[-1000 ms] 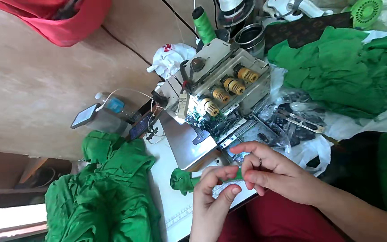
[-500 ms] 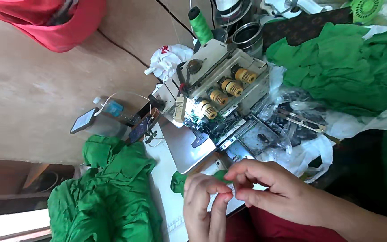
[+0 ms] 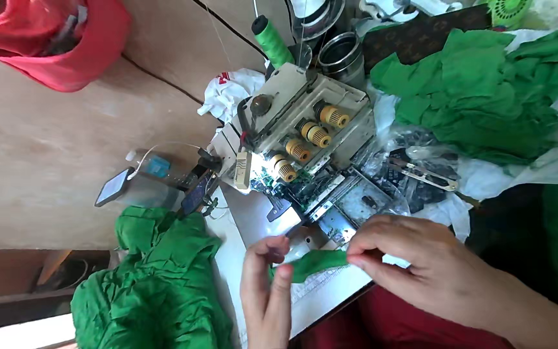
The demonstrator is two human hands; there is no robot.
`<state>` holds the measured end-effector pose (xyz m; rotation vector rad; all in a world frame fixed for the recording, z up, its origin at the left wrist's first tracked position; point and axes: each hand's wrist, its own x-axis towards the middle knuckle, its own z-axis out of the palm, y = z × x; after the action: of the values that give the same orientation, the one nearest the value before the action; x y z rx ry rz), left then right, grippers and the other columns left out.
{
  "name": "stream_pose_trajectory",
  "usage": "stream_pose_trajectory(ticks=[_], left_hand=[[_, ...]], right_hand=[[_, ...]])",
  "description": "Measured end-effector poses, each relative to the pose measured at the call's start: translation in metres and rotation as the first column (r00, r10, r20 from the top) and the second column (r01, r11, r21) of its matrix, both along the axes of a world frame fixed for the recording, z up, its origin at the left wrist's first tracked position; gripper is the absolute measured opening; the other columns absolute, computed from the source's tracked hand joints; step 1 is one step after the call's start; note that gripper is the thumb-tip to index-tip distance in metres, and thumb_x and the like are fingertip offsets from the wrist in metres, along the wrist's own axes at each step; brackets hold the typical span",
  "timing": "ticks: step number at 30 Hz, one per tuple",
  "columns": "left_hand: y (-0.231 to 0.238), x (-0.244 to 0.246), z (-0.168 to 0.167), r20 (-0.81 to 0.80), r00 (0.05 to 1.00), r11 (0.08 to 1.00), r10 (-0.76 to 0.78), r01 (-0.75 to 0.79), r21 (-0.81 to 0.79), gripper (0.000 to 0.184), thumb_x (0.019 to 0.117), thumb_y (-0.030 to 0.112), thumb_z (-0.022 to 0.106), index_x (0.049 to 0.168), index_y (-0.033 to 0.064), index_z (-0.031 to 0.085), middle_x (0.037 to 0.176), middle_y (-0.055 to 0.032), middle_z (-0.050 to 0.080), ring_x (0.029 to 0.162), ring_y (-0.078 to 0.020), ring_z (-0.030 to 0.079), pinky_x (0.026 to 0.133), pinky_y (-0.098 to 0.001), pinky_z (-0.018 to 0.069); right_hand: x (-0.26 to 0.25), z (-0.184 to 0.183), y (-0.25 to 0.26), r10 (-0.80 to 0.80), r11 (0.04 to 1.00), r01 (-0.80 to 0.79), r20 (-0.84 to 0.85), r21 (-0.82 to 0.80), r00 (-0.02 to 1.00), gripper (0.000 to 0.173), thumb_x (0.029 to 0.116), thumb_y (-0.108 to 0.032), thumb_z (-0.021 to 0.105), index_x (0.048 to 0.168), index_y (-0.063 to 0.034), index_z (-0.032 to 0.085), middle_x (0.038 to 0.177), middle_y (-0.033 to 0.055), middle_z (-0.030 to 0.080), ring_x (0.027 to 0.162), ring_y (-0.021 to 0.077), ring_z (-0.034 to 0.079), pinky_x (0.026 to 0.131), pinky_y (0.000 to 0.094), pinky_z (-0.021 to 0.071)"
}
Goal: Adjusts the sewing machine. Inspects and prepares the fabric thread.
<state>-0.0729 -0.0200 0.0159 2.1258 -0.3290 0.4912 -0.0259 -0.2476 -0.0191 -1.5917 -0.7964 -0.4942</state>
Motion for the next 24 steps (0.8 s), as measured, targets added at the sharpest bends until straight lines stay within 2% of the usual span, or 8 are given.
stream_pose_trajectory(ticks=[2, 6, 10, 13, 14, 19, 24], left_hand=[[0.01, 0.008, 0.0, -0.028, 0.999, 0.999, 0.022, -0.023, -0.036, 0.033, 0.1056, 0.046, 0.05, 0.121, 0.0193, 0.062, 0.113, 0.0111, 0.067, 0.105, -0.0018, 0.065, 0.09, -0.0214, 0.0549], [0.026, 0.023, 0.001, -0.023, 0.992, 0.988, 0.122, -0.119, 0.103, 0.03, 0.1008, 0.024, 0.061, 0.119, 0.0004, 0.061, 0.119, -0.0034, 0.066, 0.11, -0.0065, 0.064, 0.096, -0.0231, 0.0544], [0.035, 0.042, 0.005, -0.047, 0.989, 0.967, 0.138, -0.125, 0.22, 0.026, 0.0979, 0.017, 0.058, 0.114, -0.0037, 0.061, 0.119, -0.0088, 0.064, 0.108, -0.0059, 0.063, 0.092, -0.0212, 0.0538], [0.035, 0.06, 0.004, -0.043, 0.982, 0.949, 0.184, -0.166, 0.268, 0.025, 0.0957, 0.01, 0.056, 0.113, -0.0067, 0.06, 0.117, -0.0131, 0.065, 0.109, -0.0072, 0.063, 0.091, -0.0217, 0.0535], [0.035, 0.065, 0.002, -0.037, 0.979, 0.942, 0.203, -0.184, 0.282, 0.024, 0.0952, 0.009, 0.056, 0.112, -0.0069, 0.061, 0.115, -0.0136, 0.066, 0.108, -0.0068, 0.064, 0.09, -0.021, 0.0536], [0.034, 0.085, -0.007, -0.002, 0.954, 0.904, 0.3, -0.284, 0.318, 0.022, 0.0956, 0.012, 0.057, 0.108, -0.0059, 0.061, 0.1, -0.0062, 0.065, 0.084, 0.0017, 0.059, 0.072, -0.0129, 0.0478], [0.035, 0.088, -0.011, 0.026, 0.95, 0.905, 0.311, -0.304, 0.297, 0.02, 0.096, 0.009, 0.054, 0.107, -0.0068, 0.062, 0.097, -0.0054, 0.063, 0.082, 0.0029, 0.057, 0.071, -0.0112, 0.0468]], right_hand=[[0.006, -0.002, -0.012, -0.057, 0.998, 0.057, -0.02, -0.007, 0.998, 0.018, 0.1019, -0.021, 0.059, 0.094, -0.0083, 0.068, 0.084, 0.0006, 0.068, 0.079, -0.0019, 0.062, 0.073, 0.0099, 0.0509], [0.02, -0.011, -0.022, -0.172, 0.98, 0.167, -0.038, -0.107, 0.984, 0.02, 0.1008, -0.021, 0.057, 0.093, -0.0091, 0.07, 0.082, 0.0006, 0.067, 0.074, -0.0009, 0.061, 0.068, 0.0108, 0.0496], [0.037, -0.016, -0.003, -0.29, 0.93, 0.27, -0.045, -0.248, 0.956, 0.022, 0.0987, -0.025, 0.057, 0.091, -0.0124, 0.074, 0.083, 0.0034, 0.07, 0.065, 0.0118, 0.062, 0.056, 0.0275, 0.0523], [0.053, -0.015, 0.025, -0.289, 0.924, 0.261, -0.064, -0.278, 0.955, 0.02, 0.0976, -0.023, 0.06, 0.092, -0.0121, 0.076, 0.088, 0.0062, 0.072, 0.067, 0.0189, 0.066, 0.057, 0.0372, 0.0547], [0.057, -0.015, 0.034, -0.276, 0.928, 0.245, -0.074, -0.281, 0.958, 0.018, 0.0971, -0.021, 0.061, 0.091, -0.0112, 0.076, 0.086, 0.0068, 0.071, 0.069, 0.0209, 0.068, 0.058, 0.0395, 0.0555], [0.071, -0.01, 0.064, -0.206, 0.925, 0.138, -0.163, -0.355, 0.965, 0.017, 0.0981, -0.019, 0.063, 0.093, -0.0071, 0.074, 0.08, 0.0103, 0.07, 0.075, 0.0264, 0.071, 0.064, 0.045, 0.0561], [0.076, -0.01, 0.077, -0.216, 0.91, 0.125, -0.195, -0.395, 0.957, 0.019, 0.0989, -0.017, 0.06, 0.093, -0.0064, 0.074, 0.08, 0.0114, 0.07, 0.076, 0.0278, 0.071, 0.062, 0.0449, 0.055]])
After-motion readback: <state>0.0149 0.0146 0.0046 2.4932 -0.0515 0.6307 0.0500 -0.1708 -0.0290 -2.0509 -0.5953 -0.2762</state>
